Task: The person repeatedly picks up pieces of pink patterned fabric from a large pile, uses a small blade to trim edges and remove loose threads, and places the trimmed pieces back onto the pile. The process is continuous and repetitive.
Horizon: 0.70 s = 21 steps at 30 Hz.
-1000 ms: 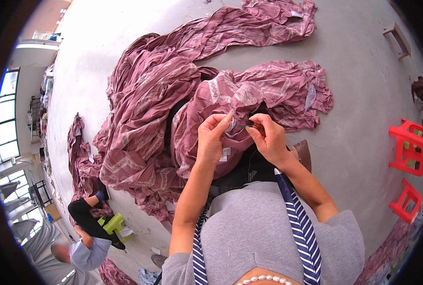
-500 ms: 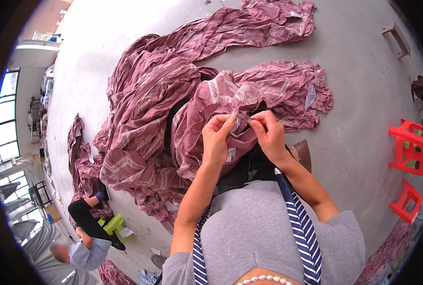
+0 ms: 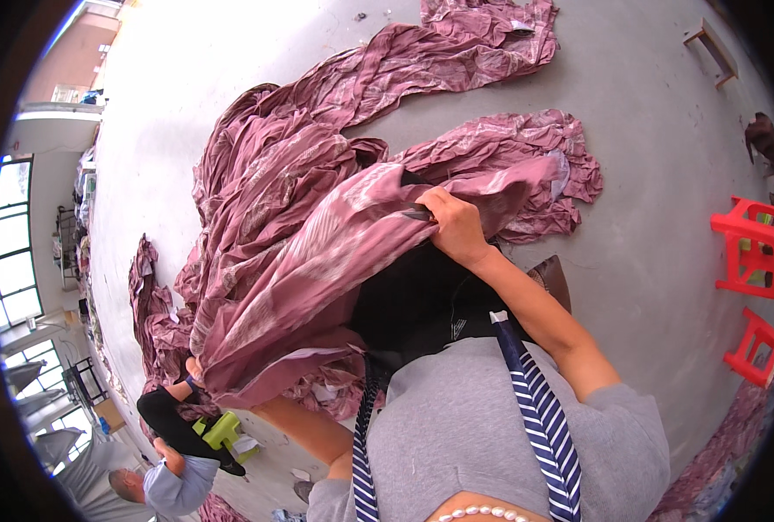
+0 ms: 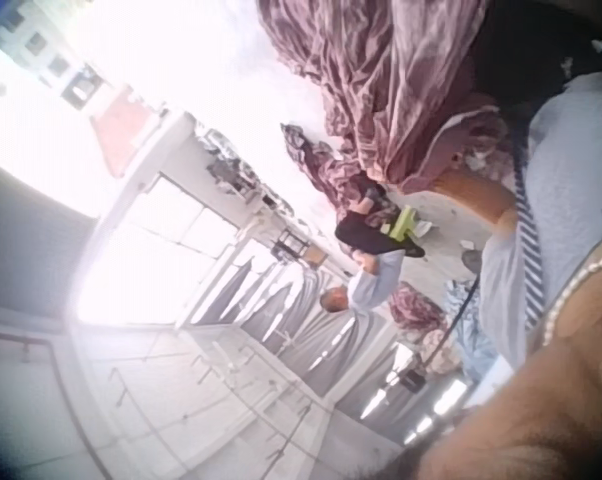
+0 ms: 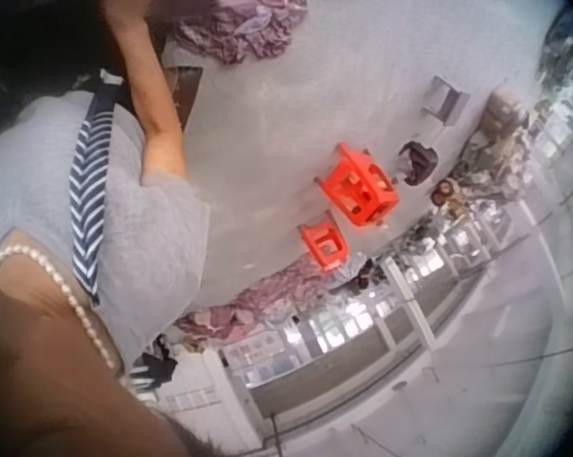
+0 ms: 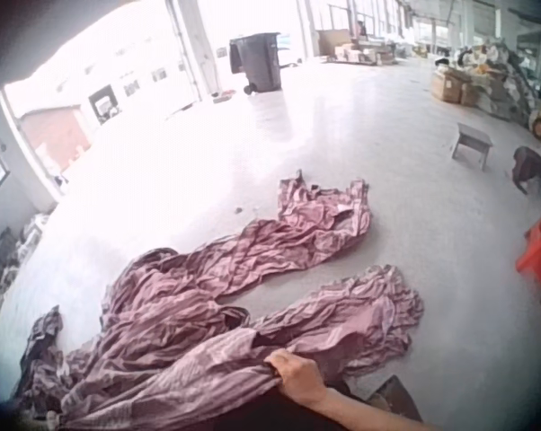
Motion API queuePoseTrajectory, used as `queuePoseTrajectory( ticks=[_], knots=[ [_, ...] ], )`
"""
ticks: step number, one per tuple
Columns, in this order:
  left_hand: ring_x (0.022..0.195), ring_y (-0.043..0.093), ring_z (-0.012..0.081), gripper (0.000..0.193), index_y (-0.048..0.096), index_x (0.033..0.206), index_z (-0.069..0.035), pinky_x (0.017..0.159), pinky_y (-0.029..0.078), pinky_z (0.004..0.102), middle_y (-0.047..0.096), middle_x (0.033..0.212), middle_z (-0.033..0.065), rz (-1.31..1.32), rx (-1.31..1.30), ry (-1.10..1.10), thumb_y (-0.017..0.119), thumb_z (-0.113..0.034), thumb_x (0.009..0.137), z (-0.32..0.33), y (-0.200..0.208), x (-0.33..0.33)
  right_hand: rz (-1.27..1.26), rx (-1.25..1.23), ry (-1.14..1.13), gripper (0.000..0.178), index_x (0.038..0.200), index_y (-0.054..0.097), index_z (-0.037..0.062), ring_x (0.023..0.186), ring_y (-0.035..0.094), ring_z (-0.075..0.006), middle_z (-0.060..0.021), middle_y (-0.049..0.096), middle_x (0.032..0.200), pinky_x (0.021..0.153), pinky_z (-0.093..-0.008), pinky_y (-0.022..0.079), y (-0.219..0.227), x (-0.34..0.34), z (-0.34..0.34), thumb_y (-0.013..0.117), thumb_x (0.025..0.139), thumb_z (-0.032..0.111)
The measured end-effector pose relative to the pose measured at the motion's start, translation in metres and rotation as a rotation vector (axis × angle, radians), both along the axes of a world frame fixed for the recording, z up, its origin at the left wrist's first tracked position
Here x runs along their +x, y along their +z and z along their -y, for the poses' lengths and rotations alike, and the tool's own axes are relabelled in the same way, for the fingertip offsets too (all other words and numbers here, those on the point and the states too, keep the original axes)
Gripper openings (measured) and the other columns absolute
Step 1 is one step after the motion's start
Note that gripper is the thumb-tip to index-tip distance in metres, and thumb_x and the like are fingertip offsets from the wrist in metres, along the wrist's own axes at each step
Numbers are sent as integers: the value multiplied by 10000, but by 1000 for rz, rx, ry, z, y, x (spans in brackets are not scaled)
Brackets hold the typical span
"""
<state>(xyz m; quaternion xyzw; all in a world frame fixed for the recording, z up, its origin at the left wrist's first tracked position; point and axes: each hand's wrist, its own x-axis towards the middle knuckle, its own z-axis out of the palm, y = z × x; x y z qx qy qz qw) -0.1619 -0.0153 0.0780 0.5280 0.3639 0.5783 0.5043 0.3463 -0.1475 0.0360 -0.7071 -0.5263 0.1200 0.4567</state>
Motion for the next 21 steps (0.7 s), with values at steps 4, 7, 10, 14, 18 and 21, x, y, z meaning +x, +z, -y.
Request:
queuePoseTrajectory(
  ticks=[4,7,10,14,18,21],
  knots=[
    [757,533,100,159,566,1046,-47,669,452,246,572,925,22,49,-51,232,583,-46,888,1,43,45,5,183,98,170,874,533,51,703,611,-327,-130,560,814,581,-419,484,39,-33,-14,592,716,29],
    [751,560,89,115,623,965,-20,658,450,221,638,918,23,-1103,-112,315,635,-101,884,-4,61,59,-69,111,335,189,869,511,31,713,615,-345,-140,557,799,594,-436,490,56,-76,-21,602,703,28],
    [840,595,107,253,640,1087,-27,683,461,239,665,1024,56,-1058,108,230,664,-59,837,-3,97,181,-187,-31,534,225,879,500,18,722,606,-384,-168,543,820,618,-464,487,44,-120,-22,621,690,30],
    [1088,560,304,410,645,1031,-64,890,462,382,605,1171,127,-961,591,-537,780,-58,644,18,90,338,-98,-192,763,339,969,530,-38,792,630,-389,-216,582,954,670,-456,513,13,-155,-5,628,646,-4],
    [1016,546,308,430,624,1034,-102,784,465,400,568,1120,106,-1079,756,-829,780,-226,652,43,25,410,25,-35,832,376,1089,550,-52,814,651,-364,-222,627,943,670,-450,532,-5,-146,10,582,729,51],
    [881,577,276,184,616,817,-67,710,474,368,605,887,88,-941,639,-755,733,-130,689,33,-6,416,118,-350,854,309,1051,550,-20,807,641,-335,-181,602,1010,653,-411,540,32,-94,37,560,751,50]
  ],
)
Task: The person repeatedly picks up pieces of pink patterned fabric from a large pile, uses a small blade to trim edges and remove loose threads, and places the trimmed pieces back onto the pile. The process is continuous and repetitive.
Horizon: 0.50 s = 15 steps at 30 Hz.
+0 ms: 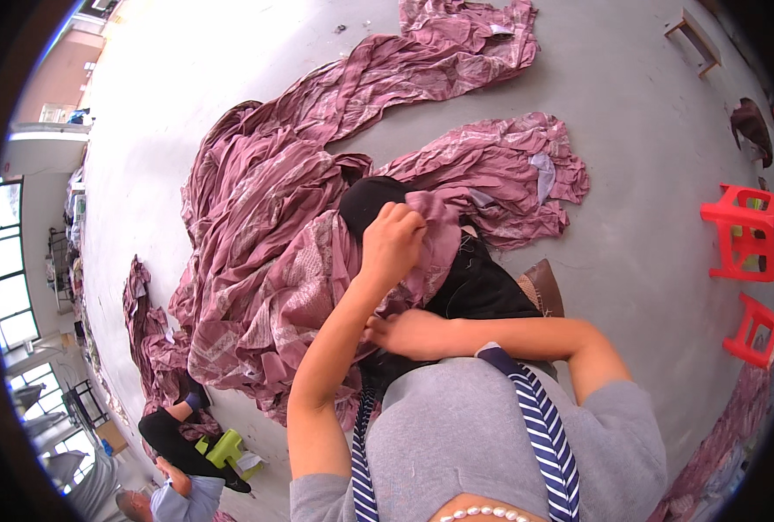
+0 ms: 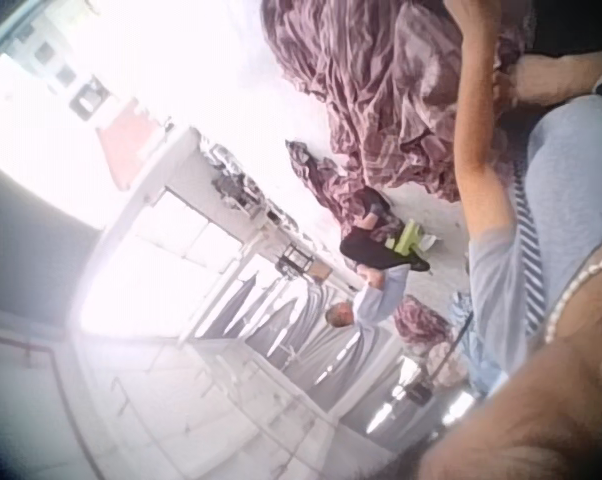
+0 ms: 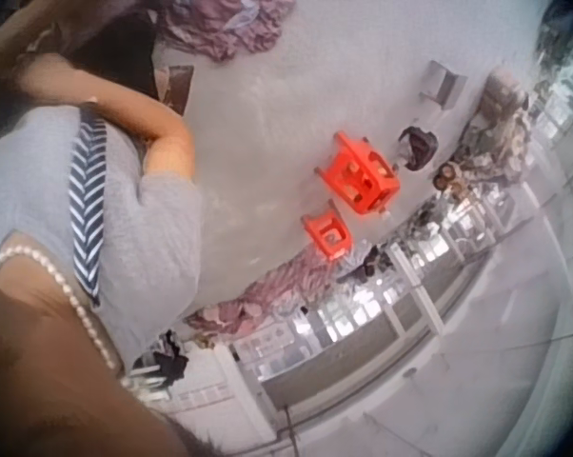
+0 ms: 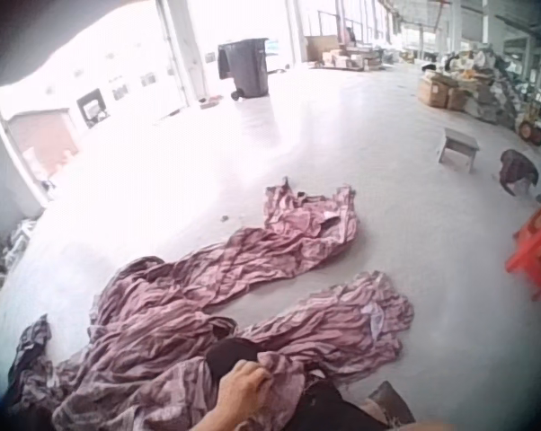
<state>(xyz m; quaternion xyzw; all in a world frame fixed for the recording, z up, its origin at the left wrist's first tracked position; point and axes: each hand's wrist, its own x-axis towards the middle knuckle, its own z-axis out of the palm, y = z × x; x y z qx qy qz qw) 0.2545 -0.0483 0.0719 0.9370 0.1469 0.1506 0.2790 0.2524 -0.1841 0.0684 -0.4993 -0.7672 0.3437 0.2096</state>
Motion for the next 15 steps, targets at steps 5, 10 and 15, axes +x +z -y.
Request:
queuePoseTrajectory(
  ticks=[5,10,15],
  knots=[
    [737,583,125,109,591,826,-4,663,459,246,620,840,56,168,-612,405,686,14,776,15,1,-45,-299,246,-605,168,919,592,22,620,612,-231,-115,619,828,552,-339,495,5,81,42,624,761,70],
    [751,560,87,102,591,853,26,703,460,225,634,954,79,269,-743,487,679,2,809,30,12,-78,-658,-113,-1185,270,970,630,12,592,437,-45,23,583,777,556,-199,397,-10,118,21,716,828,225],
    [775,551,98,109,588,836,30,714,449,224,599,927,59,190,-511,398,676,50,776,38,14,-81,-850,-212,-1090,350,1045,617,-49,779,545,-49,-28,640,900,685,-199,445,-18,126,-31,720,830,206]
  ],
)
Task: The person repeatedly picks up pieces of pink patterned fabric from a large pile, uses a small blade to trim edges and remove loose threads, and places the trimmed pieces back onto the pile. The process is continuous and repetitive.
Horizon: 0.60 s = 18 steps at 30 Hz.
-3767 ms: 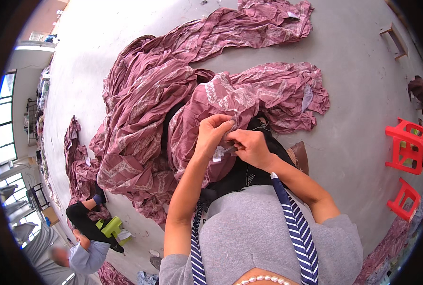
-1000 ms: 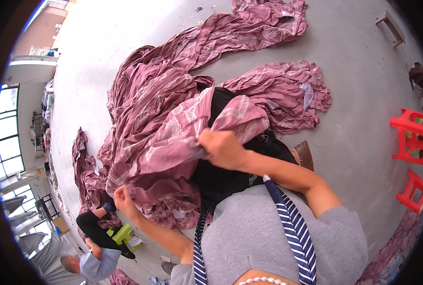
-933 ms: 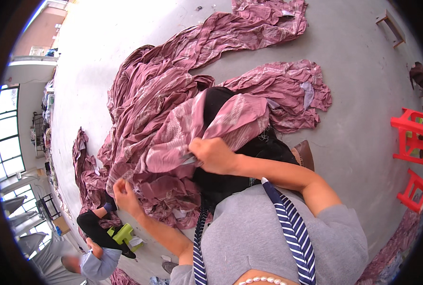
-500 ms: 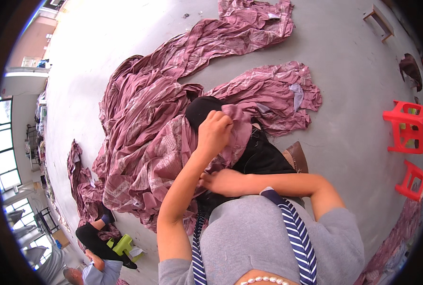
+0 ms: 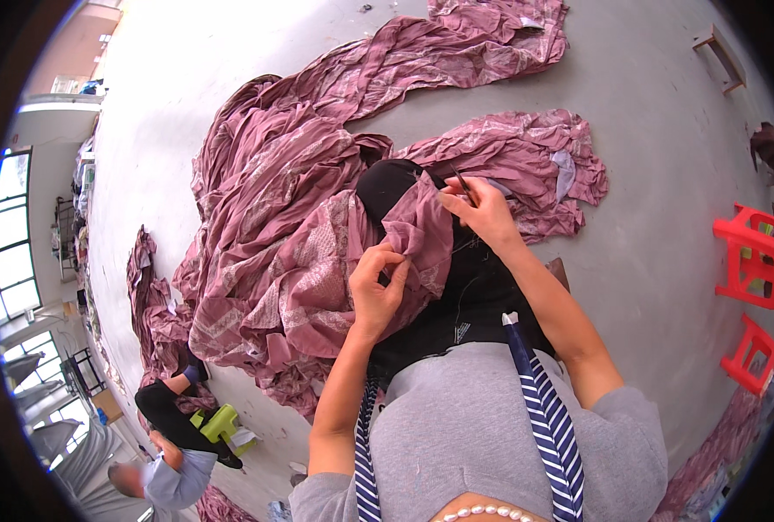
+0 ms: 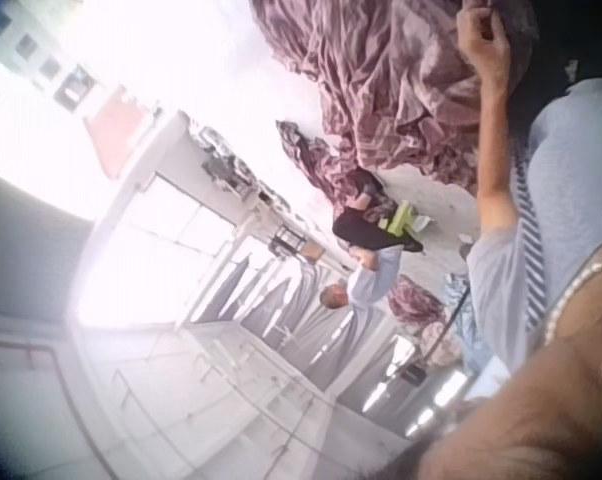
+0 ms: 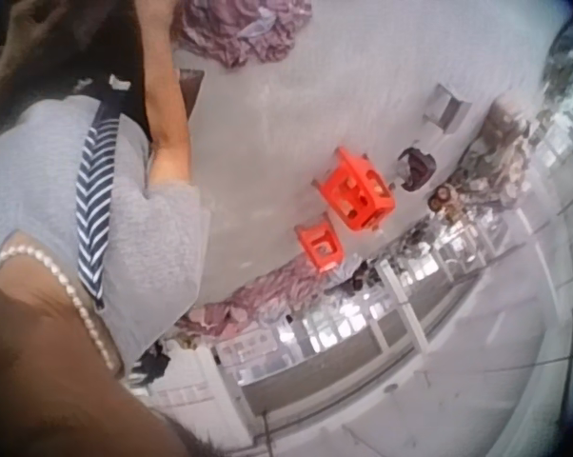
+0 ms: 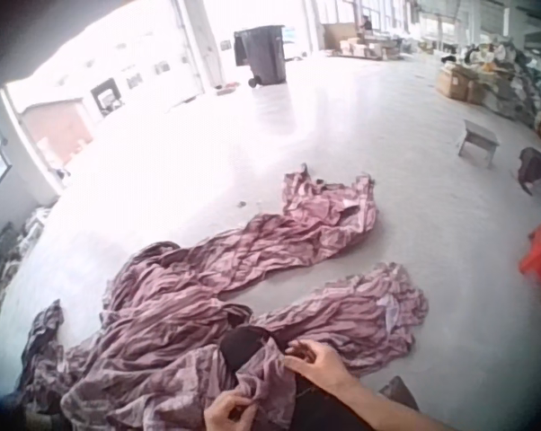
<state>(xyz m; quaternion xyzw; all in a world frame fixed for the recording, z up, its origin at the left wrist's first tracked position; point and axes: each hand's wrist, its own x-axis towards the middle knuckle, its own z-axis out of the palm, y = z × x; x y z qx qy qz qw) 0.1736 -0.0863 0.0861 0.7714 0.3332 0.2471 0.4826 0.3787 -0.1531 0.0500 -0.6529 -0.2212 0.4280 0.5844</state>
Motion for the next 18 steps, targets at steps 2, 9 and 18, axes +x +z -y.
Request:
queuePoseTrajectory(
  ticks=[2,9,18],
  knots=[
    [768,558,108,115,594,828,25,708,452,235,601,910,62,-24,37,-42,683,42,759,0,5,1,-49,72,60,308,1047,624,-28,737,529,-37,-12,629,871,635,-192,423,-5,-2,-13,711,837,180],
    [915,578,164,322,592,967,-35,791,461,327,606,1004,65,12,173,16,766,-154,722,-43,57,28,-405,149,264,191,1033,648,45,539,408,1,68,532,697,466,-156,285,35,1,-9,679,862,124],
    [654,565,35,146,636,921,-3,581,449,167,641,781,-2,112,-738,-62,718,-85,833,-47,54,26,74,279,230,222,1058,602,27,611,523,-71,-5,576,730,552,-195,402,59,-12,-5,655,879,147]
  ],
)
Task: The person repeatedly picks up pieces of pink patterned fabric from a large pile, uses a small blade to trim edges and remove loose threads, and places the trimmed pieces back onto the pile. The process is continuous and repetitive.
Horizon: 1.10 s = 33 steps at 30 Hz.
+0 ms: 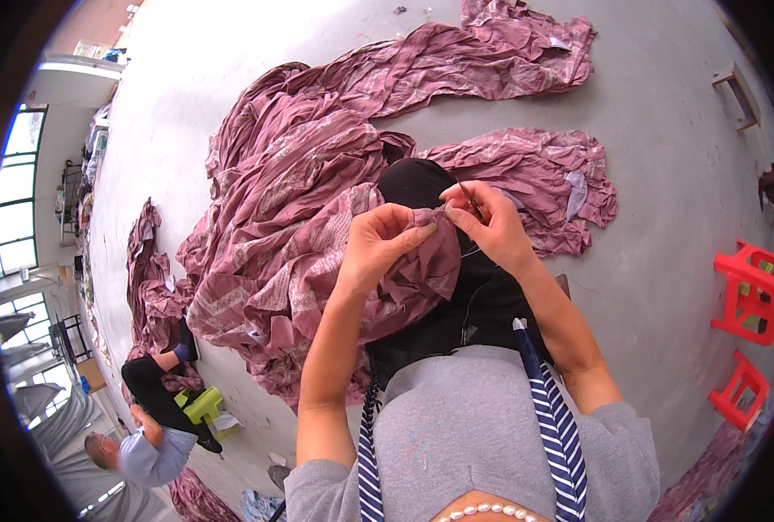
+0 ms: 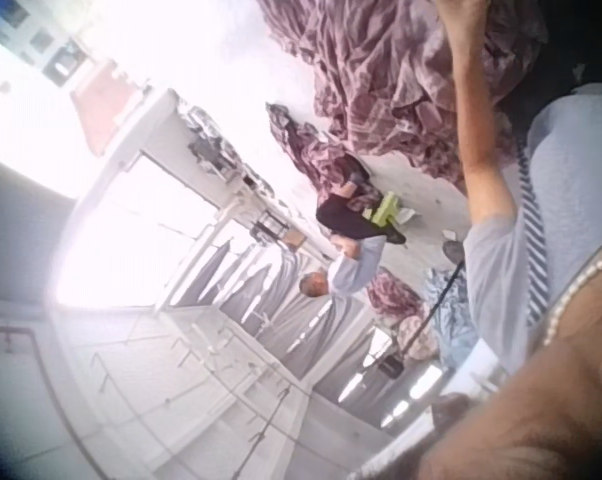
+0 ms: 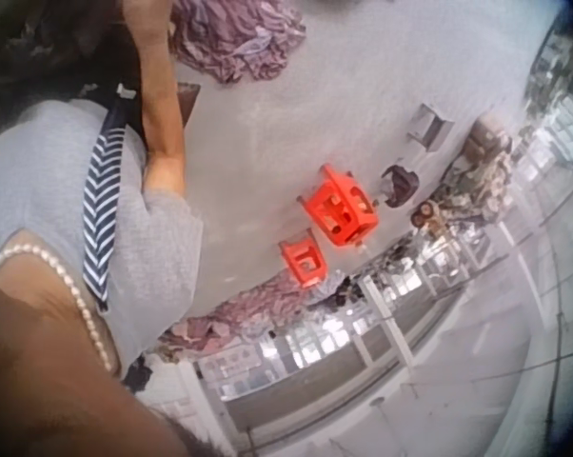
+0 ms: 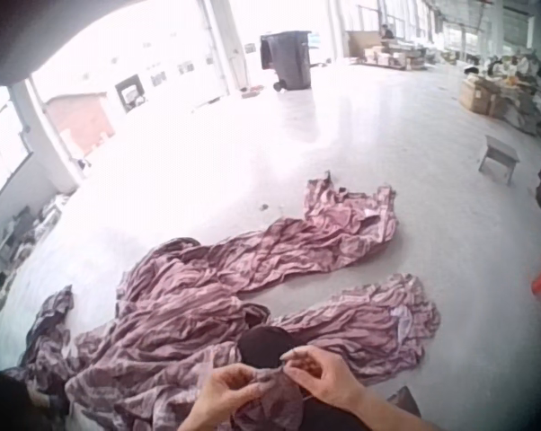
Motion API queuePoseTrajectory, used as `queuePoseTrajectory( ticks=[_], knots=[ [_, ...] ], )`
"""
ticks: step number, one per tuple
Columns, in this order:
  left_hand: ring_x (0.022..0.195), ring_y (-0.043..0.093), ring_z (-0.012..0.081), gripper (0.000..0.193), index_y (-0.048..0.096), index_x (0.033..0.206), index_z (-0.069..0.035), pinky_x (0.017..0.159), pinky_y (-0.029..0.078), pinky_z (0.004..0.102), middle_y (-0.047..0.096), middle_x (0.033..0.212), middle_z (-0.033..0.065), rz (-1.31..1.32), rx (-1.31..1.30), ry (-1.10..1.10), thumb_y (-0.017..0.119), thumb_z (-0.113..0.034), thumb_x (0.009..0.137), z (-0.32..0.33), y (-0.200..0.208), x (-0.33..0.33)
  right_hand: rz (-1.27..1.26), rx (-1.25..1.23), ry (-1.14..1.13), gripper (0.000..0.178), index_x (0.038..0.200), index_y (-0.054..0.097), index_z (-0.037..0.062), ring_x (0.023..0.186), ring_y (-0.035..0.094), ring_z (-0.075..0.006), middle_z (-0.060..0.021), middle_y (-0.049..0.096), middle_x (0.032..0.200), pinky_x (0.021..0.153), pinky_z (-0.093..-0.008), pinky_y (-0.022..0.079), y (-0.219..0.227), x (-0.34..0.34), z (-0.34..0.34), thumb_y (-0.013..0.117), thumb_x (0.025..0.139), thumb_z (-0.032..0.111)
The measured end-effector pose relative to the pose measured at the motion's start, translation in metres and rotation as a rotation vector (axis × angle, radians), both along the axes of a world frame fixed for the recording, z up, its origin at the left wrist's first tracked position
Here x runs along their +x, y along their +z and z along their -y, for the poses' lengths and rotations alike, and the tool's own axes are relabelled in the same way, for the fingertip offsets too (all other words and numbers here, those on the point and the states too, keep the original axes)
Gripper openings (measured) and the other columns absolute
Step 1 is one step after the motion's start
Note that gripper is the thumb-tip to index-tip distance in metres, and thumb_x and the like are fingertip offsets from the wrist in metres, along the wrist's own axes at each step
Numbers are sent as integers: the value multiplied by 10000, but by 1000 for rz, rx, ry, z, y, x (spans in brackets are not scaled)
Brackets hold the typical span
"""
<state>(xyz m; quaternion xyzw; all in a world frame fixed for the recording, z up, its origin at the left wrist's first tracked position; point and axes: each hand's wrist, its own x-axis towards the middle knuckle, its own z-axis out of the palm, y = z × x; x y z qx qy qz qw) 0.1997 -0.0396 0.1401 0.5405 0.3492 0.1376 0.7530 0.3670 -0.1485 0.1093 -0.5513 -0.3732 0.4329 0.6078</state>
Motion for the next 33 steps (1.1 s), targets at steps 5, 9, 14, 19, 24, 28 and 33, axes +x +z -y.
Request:
queuePoseTrajectory(
  ticks=[5,9,14,19,24,28,33],
  knots=[
    [612,570,50,143,637,913,-6,538,447,178,646,784,18,50,-160,112,721,-78,823,3,-9,-5,523,37,-161,273,1070,546,15,686,629,-178,-101,622,792,622,-278,494,-2,-8,20,647,883,186],
    [643,570,43,111,646,912,-17,559,434,169,653,792,12,70,-199,110,707,-44,823,5,-2,-6,513,84,-161,252,1019,552,33,629,630,-199,-104,620,752,567,-284,482,-4,-16,14,666,871,202],
    [651,565,42,132,646,928,-17,586,438,167,649,796,8,108,-149,46,712,-46,817,7,-1,-7,503,93,-108,228,982,556,34,596,621,-196,-98,618,729,544,-284,470,5,-17,10,670,869,194],
    [636,569,55,122,634,914,-21,569,446,176,643,784,14,58,-113,46,710,-49,824,8,-1,-9,386,13,-103,200,976,563,33,595,591,-117,-59,621,736,533,-248,450,-3,-16,14,681,861,148],
    [619,603,88,149,566,828,-44,563,497,215,649,772,48,135,-221,190,715,-36,818,9,-6,-7,120,83,-158,254,1008,543,38,667,467,-12,25,548,809,547,-176,385,14,-25,17,712,819,51],
    [622,623,121,194,535,793,-59,575,519,232,665,796,80,223,-213,211,725,-20,804,16,-1,0,334,57,-105,216,945,573,25,630,421,3,43,539,763,514,-167,334,23,-42,16,726,792,31],
    [724,668,164,207,536,797,-68,634,536,240,680,829,113,266,-136,114,736,-15,789,-1,-9,-19,-49,-55,-9,142,954,632,49,627,547,-81,-2,620,827,582,-187,435,17,-33,16,703,839,95]
  ],
)
